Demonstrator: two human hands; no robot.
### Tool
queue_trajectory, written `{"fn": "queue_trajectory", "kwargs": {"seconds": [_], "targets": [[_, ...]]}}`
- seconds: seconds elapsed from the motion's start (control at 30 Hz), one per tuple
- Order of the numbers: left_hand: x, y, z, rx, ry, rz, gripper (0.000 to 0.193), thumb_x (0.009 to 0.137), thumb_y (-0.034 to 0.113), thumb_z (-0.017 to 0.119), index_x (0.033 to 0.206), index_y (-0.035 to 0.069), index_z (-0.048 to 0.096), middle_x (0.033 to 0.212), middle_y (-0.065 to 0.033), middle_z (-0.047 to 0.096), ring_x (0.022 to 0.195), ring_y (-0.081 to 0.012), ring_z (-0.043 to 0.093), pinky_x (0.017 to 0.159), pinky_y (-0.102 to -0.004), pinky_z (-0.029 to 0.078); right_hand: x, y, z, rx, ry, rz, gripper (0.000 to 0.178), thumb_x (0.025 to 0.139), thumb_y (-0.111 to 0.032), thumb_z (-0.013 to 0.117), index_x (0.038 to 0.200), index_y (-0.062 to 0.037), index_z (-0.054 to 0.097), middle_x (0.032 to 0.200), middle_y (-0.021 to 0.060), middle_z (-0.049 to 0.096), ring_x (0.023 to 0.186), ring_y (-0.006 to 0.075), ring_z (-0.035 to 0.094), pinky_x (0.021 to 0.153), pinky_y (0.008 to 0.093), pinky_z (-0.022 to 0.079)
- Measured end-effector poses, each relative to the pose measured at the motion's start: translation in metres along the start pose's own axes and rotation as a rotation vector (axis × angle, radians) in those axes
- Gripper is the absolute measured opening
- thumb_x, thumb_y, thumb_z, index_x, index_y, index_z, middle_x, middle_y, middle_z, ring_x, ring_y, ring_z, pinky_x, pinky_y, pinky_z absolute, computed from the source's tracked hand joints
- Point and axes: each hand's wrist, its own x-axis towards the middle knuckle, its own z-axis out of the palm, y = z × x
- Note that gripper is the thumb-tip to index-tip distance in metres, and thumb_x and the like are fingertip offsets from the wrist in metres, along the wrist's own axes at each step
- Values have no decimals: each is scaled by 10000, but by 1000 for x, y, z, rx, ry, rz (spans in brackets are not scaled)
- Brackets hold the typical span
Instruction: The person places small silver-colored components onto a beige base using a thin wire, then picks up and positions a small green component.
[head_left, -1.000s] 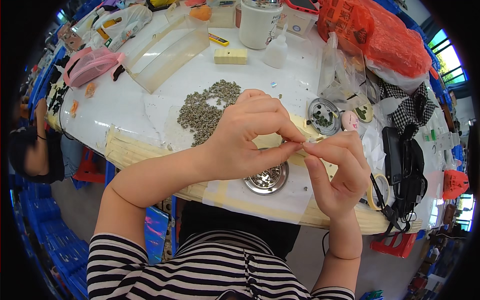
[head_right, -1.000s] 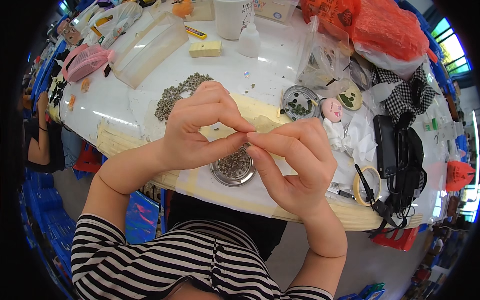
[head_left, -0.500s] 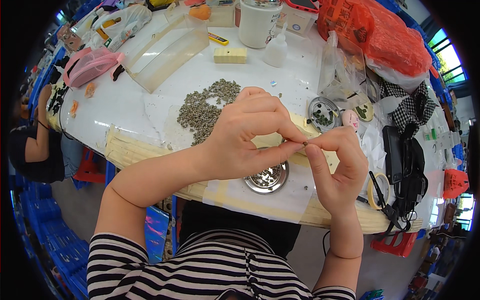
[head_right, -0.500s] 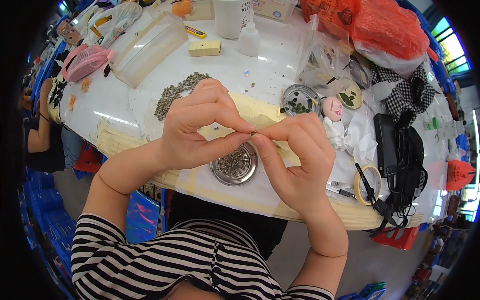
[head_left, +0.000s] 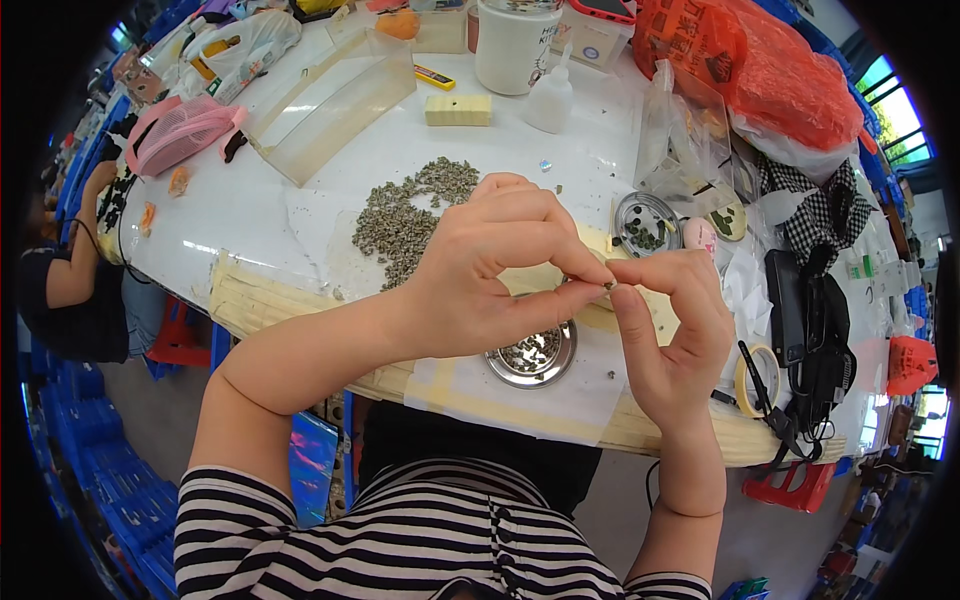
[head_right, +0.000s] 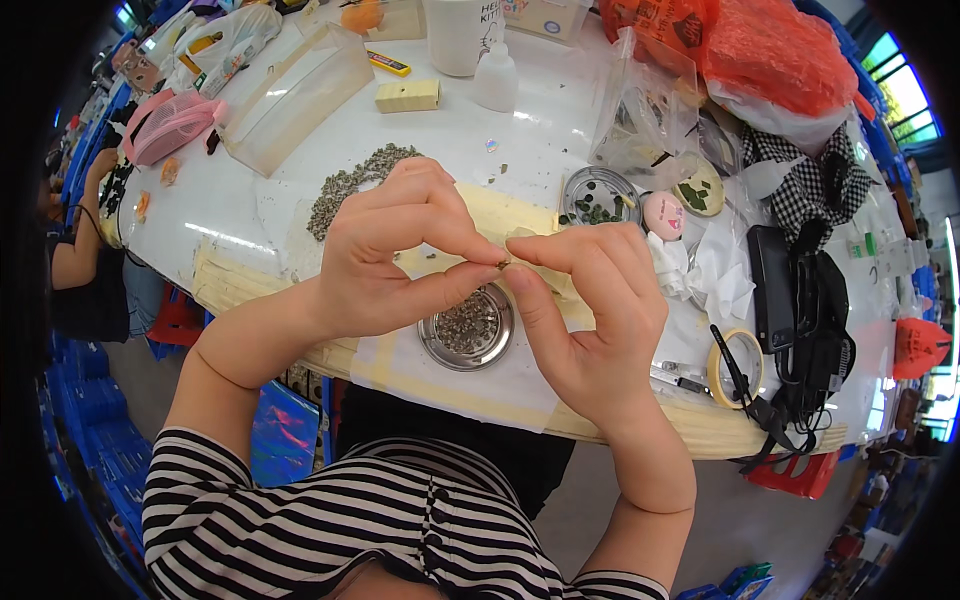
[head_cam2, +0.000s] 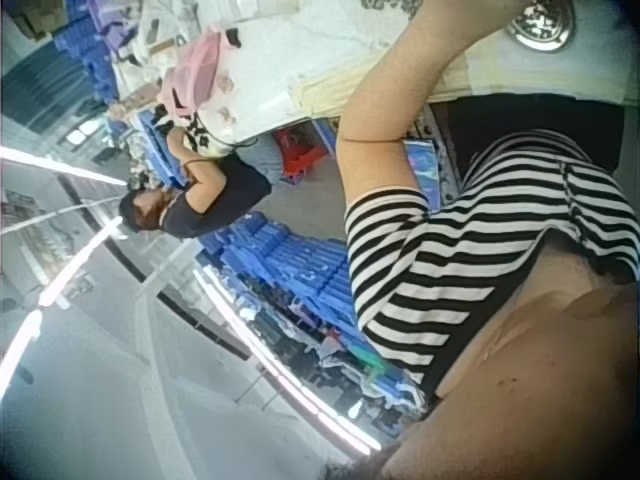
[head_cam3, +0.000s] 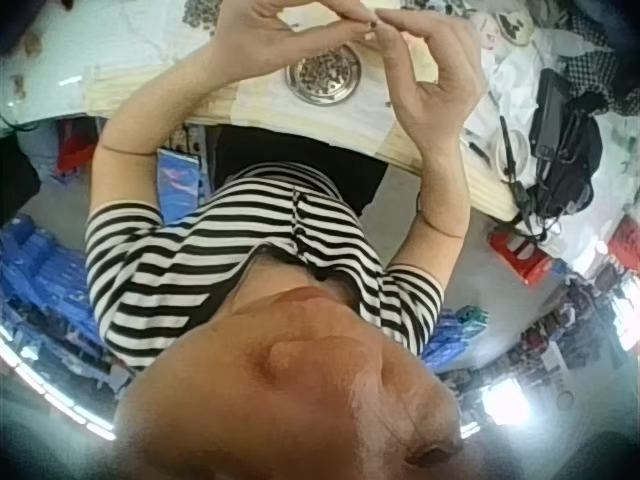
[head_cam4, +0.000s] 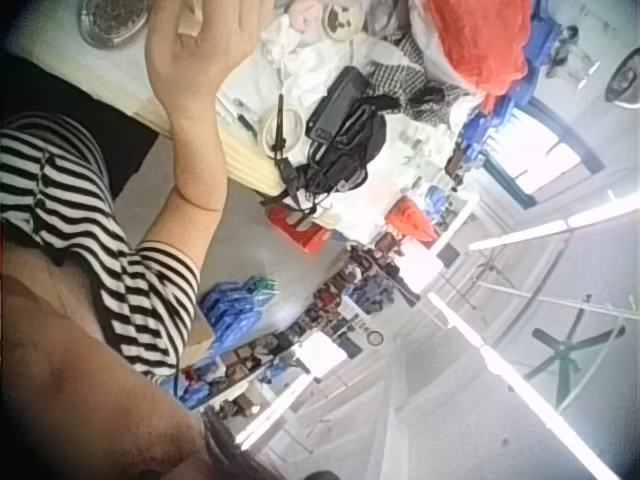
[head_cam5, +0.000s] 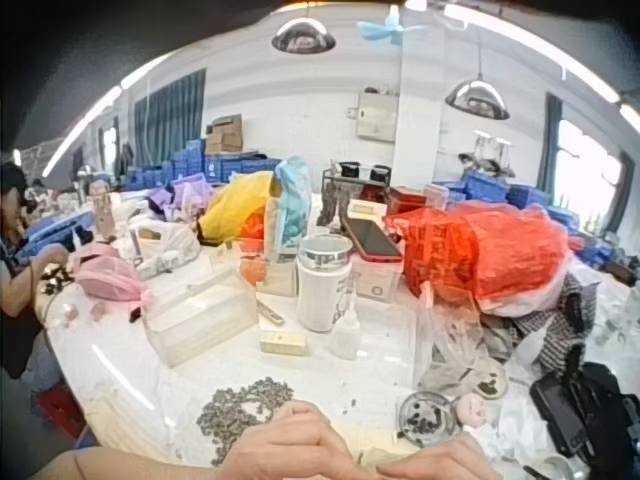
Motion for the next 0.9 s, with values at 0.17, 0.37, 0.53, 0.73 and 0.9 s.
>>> {"fn": "queue_trajectory", "kwargs": {"seconds": [0.17,0.37,0.53,0.73,0.9], "targets": [[-1,-1,0,9,-2,22,208,707,0,810,885,87,747,773,1,644,700,-151,572,705,-286,402,-5,5,1,115,-44,70,120,764,-20,789,826,-38,689,773,55,648,718,219,557,655,318,429],[0,0,0,46,-10,18,213,691,-2,801,876,84,741,771,-8,642,697,-164,577,715,-298,408,0,-1,-1,-24,15,-63,152,732,-25,814,831,-53,702,768,50,639,712,212,551,653,313,430],[-1,-1,1,49,-12,2,217,691,-12,793,878,84,740,768,-13,638,702,-167,581,712,-296,409,1,-2,-1,-56,13,-120,179,715,-13,819,860,-58,723,785,46,643,718,214,554,655,312,432],[1,0,-2,26,11,-32,202,717,-9,800,888,84,745,770,-12,636,712,-160,565,700,-288,411,-1,1,-1,-84,39,-88,191,725,-1,805,896,-52,738,788,53,644,726,216,561,659,311,435],[0,-1,-1,27,21,-10,210,727,-7,803,908,85,751,770,-11,634,707,-158,555,697,-287,415,-3,3,-1,-11,4,-1,163,768,-3,781,922,-36,741,806,65,658,747,214,575,676,308,446]]}}
